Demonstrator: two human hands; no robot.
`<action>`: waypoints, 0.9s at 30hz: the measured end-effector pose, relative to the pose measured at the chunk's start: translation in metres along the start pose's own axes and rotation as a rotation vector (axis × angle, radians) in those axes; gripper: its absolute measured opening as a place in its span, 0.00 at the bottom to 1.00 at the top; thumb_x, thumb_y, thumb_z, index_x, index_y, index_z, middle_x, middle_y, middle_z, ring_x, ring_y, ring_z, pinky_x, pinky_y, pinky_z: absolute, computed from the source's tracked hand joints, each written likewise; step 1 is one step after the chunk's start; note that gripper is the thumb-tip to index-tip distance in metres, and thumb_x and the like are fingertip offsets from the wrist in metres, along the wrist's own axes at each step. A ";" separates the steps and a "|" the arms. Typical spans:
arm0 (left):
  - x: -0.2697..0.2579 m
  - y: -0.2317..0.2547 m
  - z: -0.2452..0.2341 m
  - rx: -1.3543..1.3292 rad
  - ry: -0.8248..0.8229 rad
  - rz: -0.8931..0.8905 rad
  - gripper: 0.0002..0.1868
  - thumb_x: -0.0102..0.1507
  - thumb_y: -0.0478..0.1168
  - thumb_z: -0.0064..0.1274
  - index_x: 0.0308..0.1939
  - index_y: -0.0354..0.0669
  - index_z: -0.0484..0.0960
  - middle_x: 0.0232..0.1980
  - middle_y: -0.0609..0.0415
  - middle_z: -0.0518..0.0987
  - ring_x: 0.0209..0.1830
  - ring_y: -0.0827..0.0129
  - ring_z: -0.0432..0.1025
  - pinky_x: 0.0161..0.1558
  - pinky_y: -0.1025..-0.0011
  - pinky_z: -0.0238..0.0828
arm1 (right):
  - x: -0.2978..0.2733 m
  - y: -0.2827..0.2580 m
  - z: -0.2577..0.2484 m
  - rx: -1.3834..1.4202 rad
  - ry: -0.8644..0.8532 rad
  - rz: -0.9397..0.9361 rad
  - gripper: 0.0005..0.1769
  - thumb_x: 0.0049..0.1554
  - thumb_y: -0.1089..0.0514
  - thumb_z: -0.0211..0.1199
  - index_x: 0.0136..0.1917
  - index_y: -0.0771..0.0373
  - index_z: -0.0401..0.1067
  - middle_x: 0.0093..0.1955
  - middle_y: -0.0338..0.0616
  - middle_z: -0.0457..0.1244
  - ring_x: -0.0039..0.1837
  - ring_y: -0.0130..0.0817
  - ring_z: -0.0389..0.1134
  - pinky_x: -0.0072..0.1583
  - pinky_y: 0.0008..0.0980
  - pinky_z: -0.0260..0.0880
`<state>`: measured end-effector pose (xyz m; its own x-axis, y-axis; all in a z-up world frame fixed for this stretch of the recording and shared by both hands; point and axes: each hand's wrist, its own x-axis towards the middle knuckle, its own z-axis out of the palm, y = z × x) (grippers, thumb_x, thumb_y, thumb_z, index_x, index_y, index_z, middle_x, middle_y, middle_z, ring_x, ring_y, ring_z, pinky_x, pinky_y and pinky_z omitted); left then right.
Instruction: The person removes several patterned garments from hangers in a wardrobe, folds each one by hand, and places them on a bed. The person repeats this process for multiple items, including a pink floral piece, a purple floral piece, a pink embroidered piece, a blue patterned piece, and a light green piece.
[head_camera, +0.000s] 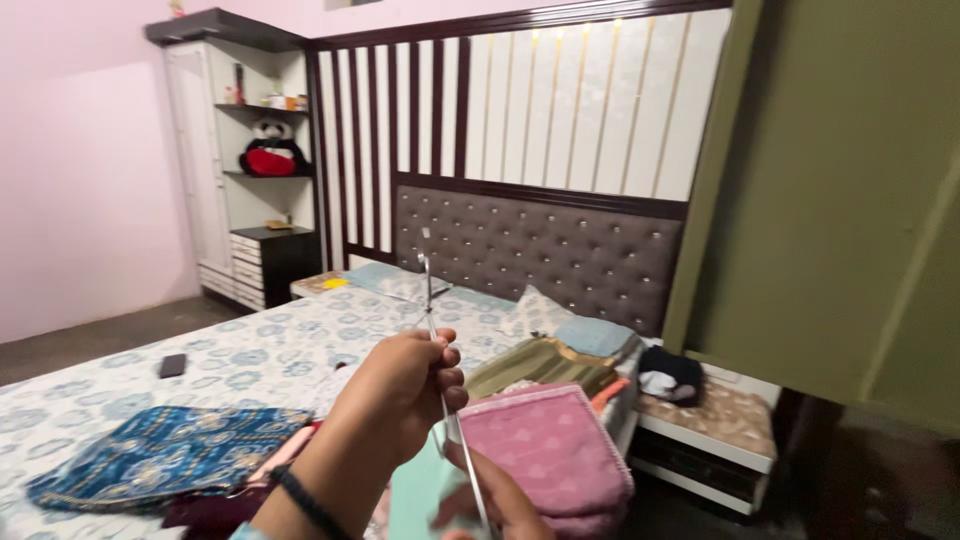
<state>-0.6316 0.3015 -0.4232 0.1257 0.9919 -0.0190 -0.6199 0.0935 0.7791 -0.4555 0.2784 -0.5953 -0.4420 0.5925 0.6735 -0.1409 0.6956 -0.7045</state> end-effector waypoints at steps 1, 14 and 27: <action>0.003 0.003 -0.005 -0.033 -0.048 -0.010 0.07 0.65 0.28 0.39 0.44 0.41 0.68 0.28 0.59 0.65 0.20 0.75 0.57 0.22 0.76 0.57 | 0.013 0.019 0.012 0.008 0.093 0.253 0.28 0.61 0.52 0.66 0.69 0.68 0.66 0.45 0.43 0.68 0.51 0.28 0.70 0.57 0.31 0.67; 0.000 0.085 -0.063 0.096 -0.041 0.085 0.08 0.68 0.35 0.36 0.46 0.40 0.71 0.25 0.63 0.62 0.15 0.82 0.49 0.15 0.80 0.43 | 0.026 0.124 0.018 -0.069 -0.014 0.628 0.23 0.61 0.50 0.63 0.65 0.64 0.77 0.58 0.49 0.71 0.54 0.32 0.70 0.59 0.32 0.67; 0.008 0.126 -0.121 0.251 -0.158 0.051 0.13 0.63 0.29 0.43 0.49 0.31 0.79 0.26 0.58 0.71 0.15 0.83 0.53 0.15 0.80 0.46 | 0.159 -0.016 0.087 0.274 0.422 0.643 0.29 0.61 0.41 0.51 0.69 0.55 0.72 0.62 0.40 0.71 0.61 0.29 0.74 0.61 0.34 0.69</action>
<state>-0.8023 0.3321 -0.4005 0.2306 0.9672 0.1062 -0.4199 0.0004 0.9076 -0.6007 0.3260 -0.4961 -0.1474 0.9831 0.1085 -0.2092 0.0762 -0.9749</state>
